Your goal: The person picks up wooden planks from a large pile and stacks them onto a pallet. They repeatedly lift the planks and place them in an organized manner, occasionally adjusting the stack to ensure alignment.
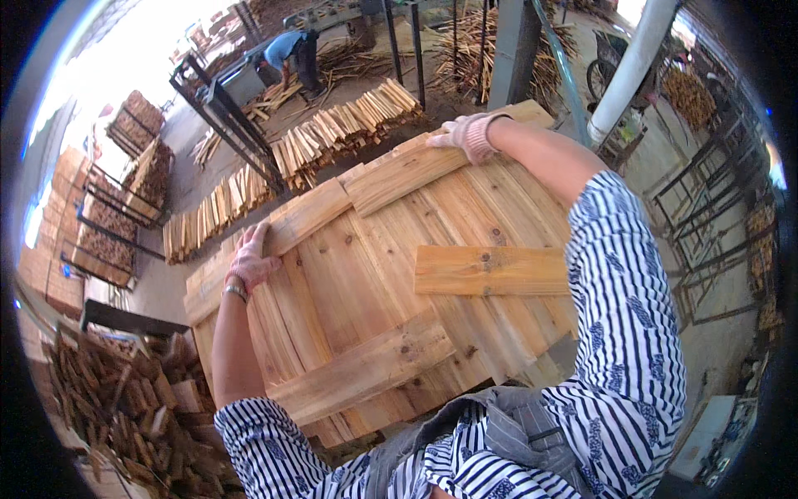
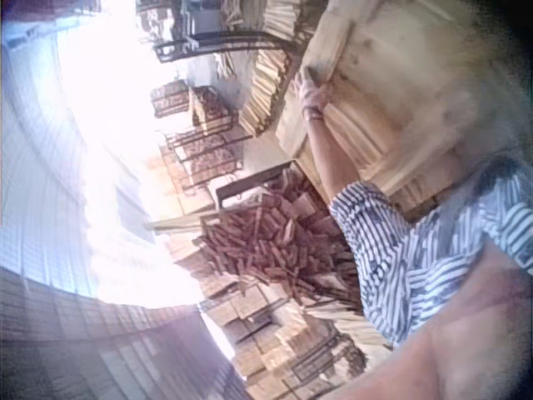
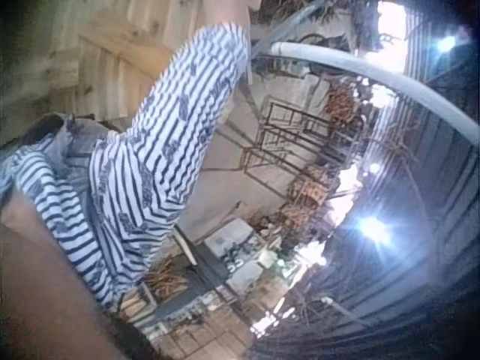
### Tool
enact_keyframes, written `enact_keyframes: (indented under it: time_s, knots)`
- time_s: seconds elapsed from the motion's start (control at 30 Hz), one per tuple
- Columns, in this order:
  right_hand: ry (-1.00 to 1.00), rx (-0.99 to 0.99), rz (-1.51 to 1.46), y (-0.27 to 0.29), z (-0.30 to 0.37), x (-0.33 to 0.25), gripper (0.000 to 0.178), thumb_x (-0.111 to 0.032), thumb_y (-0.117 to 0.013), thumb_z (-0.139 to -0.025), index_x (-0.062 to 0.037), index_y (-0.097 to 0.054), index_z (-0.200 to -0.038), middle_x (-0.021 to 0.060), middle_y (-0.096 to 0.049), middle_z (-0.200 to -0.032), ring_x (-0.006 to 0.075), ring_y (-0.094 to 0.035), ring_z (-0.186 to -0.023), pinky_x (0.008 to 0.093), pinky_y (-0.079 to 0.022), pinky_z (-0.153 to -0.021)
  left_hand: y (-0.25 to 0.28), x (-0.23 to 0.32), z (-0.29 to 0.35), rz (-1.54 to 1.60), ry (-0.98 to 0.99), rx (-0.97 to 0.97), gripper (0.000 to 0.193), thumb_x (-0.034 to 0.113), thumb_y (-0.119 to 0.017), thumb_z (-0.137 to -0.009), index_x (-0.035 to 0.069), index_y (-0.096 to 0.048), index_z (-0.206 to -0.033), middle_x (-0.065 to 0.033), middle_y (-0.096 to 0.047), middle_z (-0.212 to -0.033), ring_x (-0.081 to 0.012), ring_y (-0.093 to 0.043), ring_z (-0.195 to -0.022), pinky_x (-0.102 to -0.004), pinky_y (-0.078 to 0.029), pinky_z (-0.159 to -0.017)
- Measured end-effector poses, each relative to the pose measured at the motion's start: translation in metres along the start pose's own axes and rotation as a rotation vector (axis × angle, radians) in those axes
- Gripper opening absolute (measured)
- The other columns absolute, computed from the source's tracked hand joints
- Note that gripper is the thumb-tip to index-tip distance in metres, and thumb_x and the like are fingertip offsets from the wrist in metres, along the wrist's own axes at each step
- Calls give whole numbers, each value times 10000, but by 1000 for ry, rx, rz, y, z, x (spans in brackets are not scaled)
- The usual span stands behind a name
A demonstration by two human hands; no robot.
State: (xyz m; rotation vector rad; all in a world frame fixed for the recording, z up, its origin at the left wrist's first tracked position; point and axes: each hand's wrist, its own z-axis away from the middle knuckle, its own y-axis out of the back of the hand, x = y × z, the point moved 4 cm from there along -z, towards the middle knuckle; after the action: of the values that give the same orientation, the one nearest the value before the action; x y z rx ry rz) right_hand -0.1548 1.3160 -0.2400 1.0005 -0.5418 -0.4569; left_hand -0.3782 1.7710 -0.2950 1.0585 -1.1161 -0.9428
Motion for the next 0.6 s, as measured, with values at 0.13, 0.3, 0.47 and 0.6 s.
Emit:
enact_keyframes:
  time_s: [0.13,0.3,0.47,0.6]
  knots:
    - [-8,-91,-45,-7,-17,-3,859,-51,-656,-890,-317,-274,-1612,214,-449,-1524,397,-487,-1386,504,-446,-1107,-12,-12,-7,-13,-76,43,956,167,-836,-695,128,-392,-1541,-179,-373,-1597,-377,-292,-1502,-423,-278,-1244]
    - [-114,-3,-116,-10,-26,-2,621,-247,-522,-1009,-292,-314,-1592,213,-445,-1534,400,-499,-1376,520,-443,-1104,-8,-13,-4,2,2,-17,939,152,-808,-709,120,-377,-1543,-190,-345,-1603,-377,-287,-1503,-401,-293,-1240]
    - [-218,86,-344,-8,-29,-4,589,-328,-483,-1032,-271,-327,-1597,206,-326,-1621,411,-333,-1487,530,-345,-1174,11,18,9,-370,152,-9,973,228,-848,-752,135,-337,-1576,-157,-276,-1648,-375,-260,-1519,-404,-285,-1241]
    - [-138,244,-147,-14,29,-22,629,-148,-566,-919,-210,-441,-1533,258,-361,-1569,443,-354,-1456,549,-350,-1161,12,59,51,-147,340,131,961,329,-837,-808,113,-320,-1589,-141,-235,-1675,-363,-299,-1511,-412,-330,-1209]
